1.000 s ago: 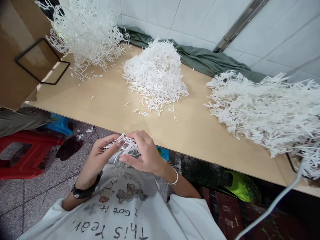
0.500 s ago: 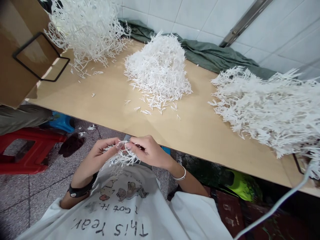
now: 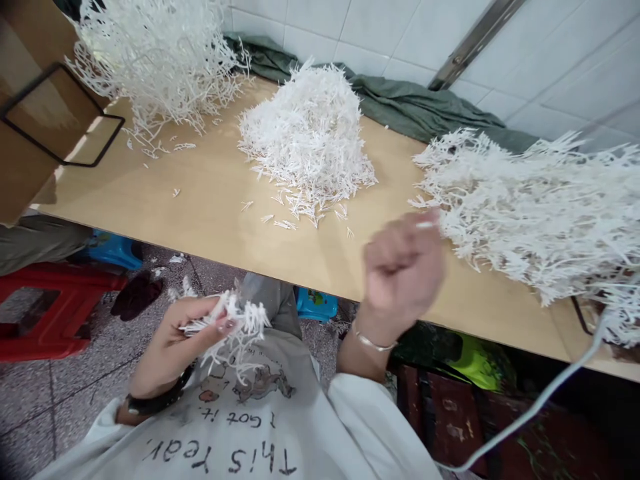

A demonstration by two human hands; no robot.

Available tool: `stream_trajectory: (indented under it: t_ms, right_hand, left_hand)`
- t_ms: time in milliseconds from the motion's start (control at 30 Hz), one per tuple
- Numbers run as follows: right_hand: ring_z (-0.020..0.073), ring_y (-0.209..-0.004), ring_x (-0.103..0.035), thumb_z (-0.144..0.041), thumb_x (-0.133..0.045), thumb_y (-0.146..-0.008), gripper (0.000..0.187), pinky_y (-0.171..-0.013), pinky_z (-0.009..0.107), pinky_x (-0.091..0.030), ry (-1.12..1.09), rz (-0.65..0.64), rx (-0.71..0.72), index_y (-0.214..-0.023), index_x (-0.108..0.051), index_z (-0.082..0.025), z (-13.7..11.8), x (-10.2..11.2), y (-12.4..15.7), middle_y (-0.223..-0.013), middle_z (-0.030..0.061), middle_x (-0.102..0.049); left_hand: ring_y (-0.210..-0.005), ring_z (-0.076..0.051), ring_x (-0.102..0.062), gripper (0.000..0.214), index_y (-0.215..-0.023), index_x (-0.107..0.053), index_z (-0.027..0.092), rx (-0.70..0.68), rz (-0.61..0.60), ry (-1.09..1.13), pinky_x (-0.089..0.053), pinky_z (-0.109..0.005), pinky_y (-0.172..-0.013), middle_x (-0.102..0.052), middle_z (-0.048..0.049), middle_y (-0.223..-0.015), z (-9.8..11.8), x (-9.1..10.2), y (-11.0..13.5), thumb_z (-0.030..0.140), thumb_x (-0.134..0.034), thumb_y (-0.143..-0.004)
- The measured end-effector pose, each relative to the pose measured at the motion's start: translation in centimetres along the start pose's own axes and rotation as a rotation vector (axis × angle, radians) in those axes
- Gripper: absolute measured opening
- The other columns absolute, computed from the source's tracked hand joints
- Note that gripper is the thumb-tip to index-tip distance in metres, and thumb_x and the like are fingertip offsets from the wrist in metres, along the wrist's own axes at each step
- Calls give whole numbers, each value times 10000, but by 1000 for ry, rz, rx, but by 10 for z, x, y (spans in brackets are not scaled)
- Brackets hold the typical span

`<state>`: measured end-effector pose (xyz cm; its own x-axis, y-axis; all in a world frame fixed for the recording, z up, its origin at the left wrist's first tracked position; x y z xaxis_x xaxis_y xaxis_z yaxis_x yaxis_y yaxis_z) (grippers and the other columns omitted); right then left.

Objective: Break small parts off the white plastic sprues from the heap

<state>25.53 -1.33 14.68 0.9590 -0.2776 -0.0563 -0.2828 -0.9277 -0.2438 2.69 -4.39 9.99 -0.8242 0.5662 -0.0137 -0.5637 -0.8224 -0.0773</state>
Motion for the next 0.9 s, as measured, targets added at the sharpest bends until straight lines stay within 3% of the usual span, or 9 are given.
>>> stream_trajectory:
  t_ms: [67, 133, 233, 300, 400, 567, 667, 767, 900]
  right_hand:
    - [89, -414, -92, -610, -454, -850, 485, -384, 249, -132, 98, 294, 304, -603, -249, -247, -14, 34, -18, -505, -78, -121]
    - [102, -454, -256, -498, -439, -897, 343, -445, 257, -254, 391, 465, 540, -679, -364, -245, -13, 41, -27, -563, -51, -297]
    - [185, -726, -504, -329, -524, -859, 131, -682, 368, -427, 930, 135, 486, -885, -510, -202, 25, 6, -44, -792, 39, -537]
    - [256, -931, -530, -260, -528, -850, 141, -829, 458, -421, 1057, -61, 406, -969, -540, -185, 47, -13, -40, -949, 103, -591]
    - [220, -931, -550, -300, -477, -920, 140, -822, 401, -448, 806, -196, 444, -997, -533, -198, 42, -33, -13, -982, 92, -596]
    - [152, -718, -530, -542, -589, -844, 387, -636, 289, -439, 539, -723, 551, -954, -501, -182, 13, -75, 37, -820, 38, -570]
    - [104, -591, -447, -354, -517, -932, 229, -552, 248, -354, 595, -829, 494, -785, -489, -180, 11, -81, 41, -664, -9, -497]
    - [57, -476, -312, -247, -471, -951, 359, -465, 222, -254, 448, -895, 269, -606, -393, -182, 18, -80, 42, -543, -56, -320]
    - [38, -403, -270, -274, -560, -909, 429, -395, 230, -177, 363, -775, -4, -524, -401, -171, 28, -70, 46, -461, -68, -301]
  left_hand:
    - [-554, -70, -328, 294, -644, -457, 168, 16, 128, -36, -273, -203, -518, -362, 46, -597, -4, 10, 4, 243, -564, -907]
    - [-576, -80, -359, 274, -659, -504, 165, 33, 197, -67, -299, -202, -532, -406, 37, -612, -10, 15, 4, 275, -575, -900]
    - [-646, -115, -468, 241, -733, -627, 158, 32, 243, -95, -380, -213, -598, -544, 9, -672, -14, 17, -2, 327, -573, -896]
    - [-714, -148, -529, 250, -783, -675, 153, 35, 278, -121, -421, -228, -651, -610, -13, -725, -15, 18, -7, 353, -572, -893]
    - [-738, -169, -554, 281, -797, -696, 146, 53, 282, -143, -436, -238, -662, -646, -26, -750, -16, 18, -14, 378, -567, -889]
    - [-723, -153, -539, 282, -791, -667, 140, 91, 126, -92, -424, -228, -660, -636, -22, -759, -17, 9, -19, 368, -547, -904]
    - [-705, -134, -517, 251, -766, -640, 146, 78, 90, -129, -405, -210, -646, -604, -6, -726, -16, 9, -18, 329, -545, -909]
    - [-633, -104, -485, 275, -700, -603, 142, 77, -21, -165, -377, -193, -604, -561, 13, -650, -14, 3, -19, 306, -541, -911]
    - [-573, -84, -451, 262, -662, -576, 142, 34, -74, -203, -339, -188, -547, -512, 26, -604, -8, -2, -18, 262, -563, -894]
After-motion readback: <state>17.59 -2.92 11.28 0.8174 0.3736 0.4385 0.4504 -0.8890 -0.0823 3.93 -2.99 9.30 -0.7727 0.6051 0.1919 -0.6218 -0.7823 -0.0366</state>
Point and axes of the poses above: each hand's wrist, its own y-axis away from the middle knuckle, its own x-axis out of the back of the hand, z = x × y, the point moved 6 cm from there along -y, towards the middle knuckle
